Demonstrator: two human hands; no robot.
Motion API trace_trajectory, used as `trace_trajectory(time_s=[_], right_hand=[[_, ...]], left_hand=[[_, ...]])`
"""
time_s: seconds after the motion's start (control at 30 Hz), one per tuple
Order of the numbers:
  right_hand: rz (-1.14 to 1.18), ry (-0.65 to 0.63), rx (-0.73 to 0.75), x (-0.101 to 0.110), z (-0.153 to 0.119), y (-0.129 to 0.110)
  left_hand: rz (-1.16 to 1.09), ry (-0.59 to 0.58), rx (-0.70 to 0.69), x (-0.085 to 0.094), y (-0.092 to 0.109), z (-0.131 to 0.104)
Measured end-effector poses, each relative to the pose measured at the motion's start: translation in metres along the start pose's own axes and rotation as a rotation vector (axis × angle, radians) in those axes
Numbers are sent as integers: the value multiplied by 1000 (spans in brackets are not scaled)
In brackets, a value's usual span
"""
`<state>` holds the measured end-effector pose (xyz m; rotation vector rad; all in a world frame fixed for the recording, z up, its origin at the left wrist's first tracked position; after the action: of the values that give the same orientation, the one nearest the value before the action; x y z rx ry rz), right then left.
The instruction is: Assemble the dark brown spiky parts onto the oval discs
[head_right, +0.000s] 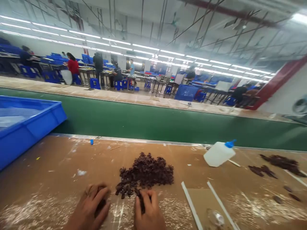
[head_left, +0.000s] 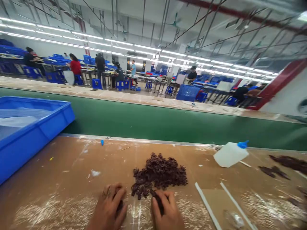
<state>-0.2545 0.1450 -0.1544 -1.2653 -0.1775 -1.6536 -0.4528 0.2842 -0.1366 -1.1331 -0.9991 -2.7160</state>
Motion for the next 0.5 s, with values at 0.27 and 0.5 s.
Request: trace_trajectory(time_s=[0.27, 0.5], right_hand=[[128, -10, -75, 17, -7, 11], [393, -7, -158, 29, -14, 26]], left_hand=[[-122, 253, -12, 37, 14, 3], [-489, -19, 18, 18, 75, 28]])
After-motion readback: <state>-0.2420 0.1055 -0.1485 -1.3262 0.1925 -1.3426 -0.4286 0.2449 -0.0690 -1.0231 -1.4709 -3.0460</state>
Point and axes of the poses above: each hand's wrist, its own z-axis towards the middle knuckle, its own x-axis out of the back of the hand, y = z × x, the point moved 2 cm from there along z, towards the middle knuckle, and after that the axes turned 12 degrees about -z, right-handed, at the moved point
